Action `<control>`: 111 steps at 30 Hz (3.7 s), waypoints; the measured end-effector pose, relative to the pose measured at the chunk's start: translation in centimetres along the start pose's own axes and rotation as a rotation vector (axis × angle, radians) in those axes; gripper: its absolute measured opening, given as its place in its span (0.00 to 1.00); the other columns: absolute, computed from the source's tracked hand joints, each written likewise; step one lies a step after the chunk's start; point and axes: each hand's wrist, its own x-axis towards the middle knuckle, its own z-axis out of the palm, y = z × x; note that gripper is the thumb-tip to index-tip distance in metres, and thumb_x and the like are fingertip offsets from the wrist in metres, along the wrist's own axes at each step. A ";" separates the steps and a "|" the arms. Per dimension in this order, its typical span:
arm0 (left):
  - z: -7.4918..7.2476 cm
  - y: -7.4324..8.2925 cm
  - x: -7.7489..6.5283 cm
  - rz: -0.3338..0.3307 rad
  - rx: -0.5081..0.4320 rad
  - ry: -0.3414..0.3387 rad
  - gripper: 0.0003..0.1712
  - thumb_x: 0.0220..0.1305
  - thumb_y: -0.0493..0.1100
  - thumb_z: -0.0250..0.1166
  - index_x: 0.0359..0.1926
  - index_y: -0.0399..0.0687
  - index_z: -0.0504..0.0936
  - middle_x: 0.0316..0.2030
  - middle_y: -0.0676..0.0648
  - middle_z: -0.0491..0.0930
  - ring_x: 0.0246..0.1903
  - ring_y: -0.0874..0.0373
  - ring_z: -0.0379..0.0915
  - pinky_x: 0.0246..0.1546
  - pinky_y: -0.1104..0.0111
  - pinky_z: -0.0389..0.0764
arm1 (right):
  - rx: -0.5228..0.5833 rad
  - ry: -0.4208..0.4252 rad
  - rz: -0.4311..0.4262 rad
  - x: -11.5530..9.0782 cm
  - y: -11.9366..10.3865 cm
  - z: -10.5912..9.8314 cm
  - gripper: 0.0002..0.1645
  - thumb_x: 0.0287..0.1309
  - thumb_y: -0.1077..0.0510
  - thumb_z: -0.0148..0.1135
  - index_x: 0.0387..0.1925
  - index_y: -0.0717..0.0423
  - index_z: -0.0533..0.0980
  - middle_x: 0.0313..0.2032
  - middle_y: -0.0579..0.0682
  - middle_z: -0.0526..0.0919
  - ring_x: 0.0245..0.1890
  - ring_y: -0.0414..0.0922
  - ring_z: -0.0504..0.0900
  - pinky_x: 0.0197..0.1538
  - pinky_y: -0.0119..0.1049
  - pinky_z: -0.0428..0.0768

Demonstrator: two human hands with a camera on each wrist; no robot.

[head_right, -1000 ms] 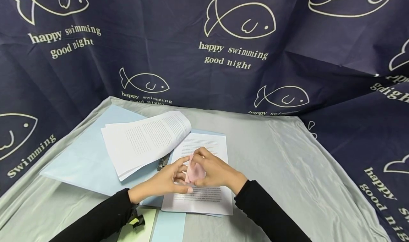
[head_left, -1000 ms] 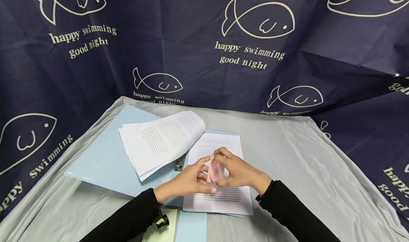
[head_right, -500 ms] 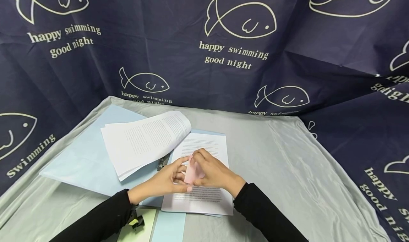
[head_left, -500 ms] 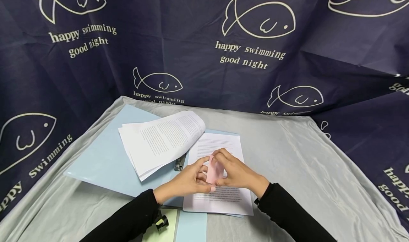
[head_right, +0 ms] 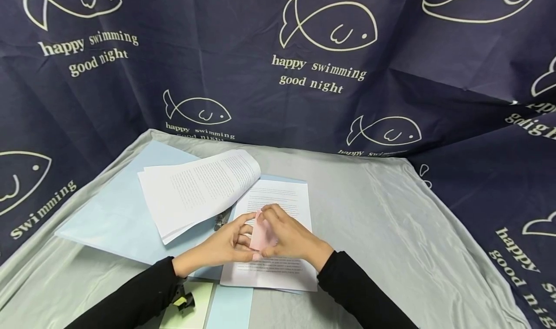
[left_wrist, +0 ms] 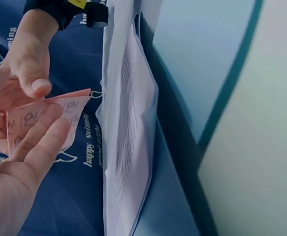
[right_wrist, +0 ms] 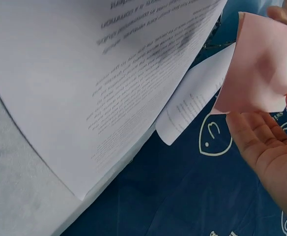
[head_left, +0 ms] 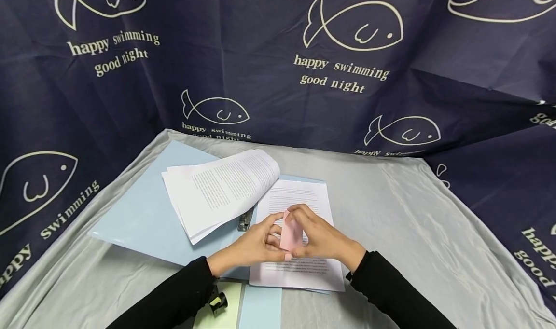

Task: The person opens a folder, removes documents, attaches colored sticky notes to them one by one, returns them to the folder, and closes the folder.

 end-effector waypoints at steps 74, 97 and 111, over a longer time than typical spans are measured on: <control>-0.2 -0.8 -0.7 0.022 0.251 0.343 0.08 0.59 0.31 0.62 0.40 0.35 0.81 0.17 0.47 0.80 0.13 0.71 0.65 0.22 0.76 0.80 | 0.030 0.373 0.090 -0.3 1.5 0.2 0.03 0.52 0.67 0.70 0.29 0.60 0.82 0.26 0.48 0.84 0.25 0.40 0.80 0.29 0.33 0.78; 0.1 -0.8 -1.2 0.037 0.211 0.287 0.07 0.61 0.31 0.59 0.40 0.35 0.80 0.18 0.47 0.81 0.21 0.64 0.80 0.25 0.74 0.83 | 0.172 0.359 0.380 -1.1 1.6 0.0 0.04 0.52 0.67 0.69 0.26 0.59 0.80 0.22 0.46 0.81 0.26 0.33 0.71 0.33 0.32 0.75; 0.1 -1.0 -1.2 0.039 0.198 0.284 0.07 0.60 0.30 0.59 0.39 0.34 0.80 0.22 0.45 0.84 0.23 0.63 0.82 0.25 0.73 0.83 | 0.302 0.354 0.475 -1.9 2.5 -0.4 0.05 0.55 0.67 0.68 0.26 0.64 0.79 0.21 0.51 0.80 0.22 0.31 0.70 0.25 0.26 0.69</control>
